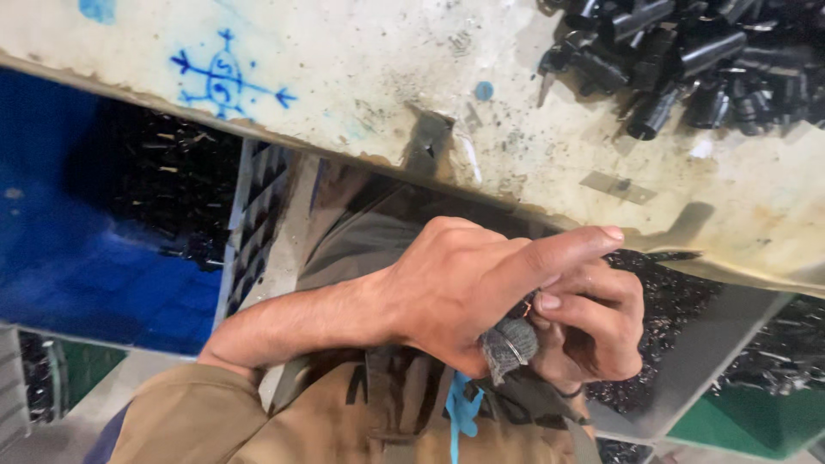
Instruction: The person picks small black cylindrical connector components one at a time from a pile on the workbench, presses and rubs each part with a small gray pad held in the left hand, then places the handled parts into a bin below the bench. The cycle repeats continuously across the episode.
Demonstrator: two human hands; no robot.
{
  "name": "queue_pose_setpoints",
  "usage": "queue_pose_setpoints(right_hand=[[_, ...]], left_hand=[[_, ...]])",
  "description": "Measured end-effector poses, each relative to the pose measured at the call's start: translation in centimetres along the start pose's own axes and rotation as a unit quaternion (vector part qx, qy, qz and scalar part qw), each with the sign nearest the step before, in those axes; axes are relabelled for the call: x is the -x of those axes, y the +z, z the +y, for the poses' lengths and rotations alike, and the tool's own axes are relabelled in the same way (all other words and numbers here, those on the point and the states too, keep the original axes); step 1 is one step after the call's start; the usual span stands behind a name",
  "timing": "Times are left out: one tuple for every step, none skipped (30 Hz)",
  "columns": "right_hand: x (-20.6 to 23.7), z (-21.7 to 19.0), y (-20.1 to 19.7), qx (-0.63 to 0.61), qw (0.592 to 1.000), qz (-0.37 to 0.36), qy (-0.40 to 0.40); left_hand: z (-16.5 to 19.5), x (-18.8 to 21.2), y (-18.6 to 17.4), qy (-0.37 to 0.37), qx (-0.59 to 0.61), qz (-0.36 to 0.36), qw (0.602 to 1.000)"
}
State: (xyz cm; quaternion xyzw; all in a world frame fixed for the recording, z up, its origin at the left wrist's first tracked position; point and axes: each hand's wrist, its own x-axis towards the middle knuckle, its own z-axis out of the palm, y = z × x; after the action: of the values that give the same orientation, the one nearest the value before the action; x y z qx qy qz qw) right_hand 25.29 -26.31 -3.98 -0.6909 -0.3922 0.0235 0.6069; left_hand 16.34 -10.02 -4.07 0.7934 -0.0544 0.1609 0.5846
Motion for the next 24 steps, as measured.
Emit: queue_pose_setpoints(right_hand=[[0.3, 0.2, 0.0, 0.036, 0.999, -0.011, -0.003], [0.7, 0.5, 0.1, 0.053, 0.998, -0.011, -0.013], [1.0, 0.7, 0.0, 0.070, 0.997, -0.010, -0.024], [1.2, 0.9, 0.2, 0.072, 0.996, 0.005, -0.043], [1.4, 0.8, 0.0, 0.068, 0.996, 0.020, -0.048], [1.5, 0.9, 0.0, 0.063, 0.996, 0.035, -0.054], [1.6, 0.8, -0.3, 0.050, 0.996, 0.048, -0.047], [1.6, 0.7, -0.5, 0.037, 0.997, 0.059, -0.039], [1.4, 0.6, -0.9, 0.039, 0.999, 0.009, -0.033], [1.2, 0.6, -1.4, 0.037, 0.998, -0.042, -0.027], [0.8, 0.6, -1.9, 0.035, 0.995, -0.093, -0.022], [0.4, 0.6, -2.4, 0.034, 0.992, -0.120, -0.026], [-0.2, 0.7, -2.9, 0.033, 0.988, -0.147, -0.030], [-0.7, 0.8, -3.3, 0.033, 0.984, -0.173, -0.031], [-1.3, 0.8, -3.6, 0.043, 0.977, -0.205, -0.039], [-1.7, 0.8, -3.8, 0.053, 0.969, -0.236, -0.049], [-2.1, 0.7, -3.8, 0.063, 0.960, -0.266, -0.062], [-2.4, 0.6, -3.6, 0.060, 0.960, -0.269, -0.056], [-2.6, 0.4, -3.3, 0.058, 0.959, -0.272, -0.048], [-2.6, 0.2, -2.9, 0.055, 0.959, -0.276, -0.042], [-2.5, 0.1, -2.4, 0.079, 0.958, -0.273, -0.046], [-2.4, 0.0, -1.9, 0.102, 0.956, -0.270, -0.049], [-2.3, 0.0, -1.5, 0.126, 0.955, -0.266, -0.049], [-2.1, 0.1, -1.1, 0.073, 0.965, -0.251, -0.008]], left_hand=[[-0.2, 0.2, 0.3, 0.006, 0.000, -0.001, 1.000], [-0.3, 0.3, 0.4, 0.009, -0.002, -0.001, 1.000], [-0.3, 0.4, 0.5, 0.011, -0.004, -0.001, 1.000], [-0.2, 0.4, 0.5, 0.009, 0.002, 0.006, 1.000], [0.0, 0.3, 0.5, 0.008, 0.010, 0.011, 1.000], [0.3, 0.1, 0.4, 0.010, 0.007, 0.014, 1.000], [0.5, -0.1, 0.3, 0.011, 0.004, 0.017, 1.000], [0.8, -0.2, 0.3, 0.013, -0.007, 0.021, 1.000], [0.8, -0.3, 0.0, 0.015, -0.016, 0.015, 1.000], [1.0, -0.3, 0.0, 0.016, -0.026, 0.008, 0.999], [0.7, -0.3, -0.2, 0.020, -0.034, -0.011, 0.999], [0.6, -0.1, -0.3, 0.015, -0.055, -0.036, 0.998], [0.3, 0.1, -0.4, 0.011, -0.076, -0.060, 0.995], [0.0, 0.3, -0.4, 0.000, -0.108, -0.088, 0.990], [-0.2, 0.5, -0.3, -0.010, -0.137, -0.116, 0.984], [-0.3, 0.5, -0.2, -0.022, -0.142, -0.147, 0.979], [-0.4, 0.3, -0.1, -0.034, -0.149, -0.177, 0.972], [-0.4, 0.0, -0.2, -0.046, -0.156, -0.206, 0.965], [-0.3, -0.4, -0.3, -0.048, -0.154, -0.207, 0.965], [0.0, -0.8, -0.7, -0.049, -0.154, -0.205, 0.965], [0.2, -1.2, -1.2, -0.052, -0.155, -0.203, 0.965], [0.5, -1.3, -2.0, -0.073, -0.154, -0.186, 0.968], [0.9, -1.3, -2.9, -0.093, -0.151, -0.170, 0.969], [1.2, -1.0, -3.7, -0.112, -0.147, -0.155, 0.971]])
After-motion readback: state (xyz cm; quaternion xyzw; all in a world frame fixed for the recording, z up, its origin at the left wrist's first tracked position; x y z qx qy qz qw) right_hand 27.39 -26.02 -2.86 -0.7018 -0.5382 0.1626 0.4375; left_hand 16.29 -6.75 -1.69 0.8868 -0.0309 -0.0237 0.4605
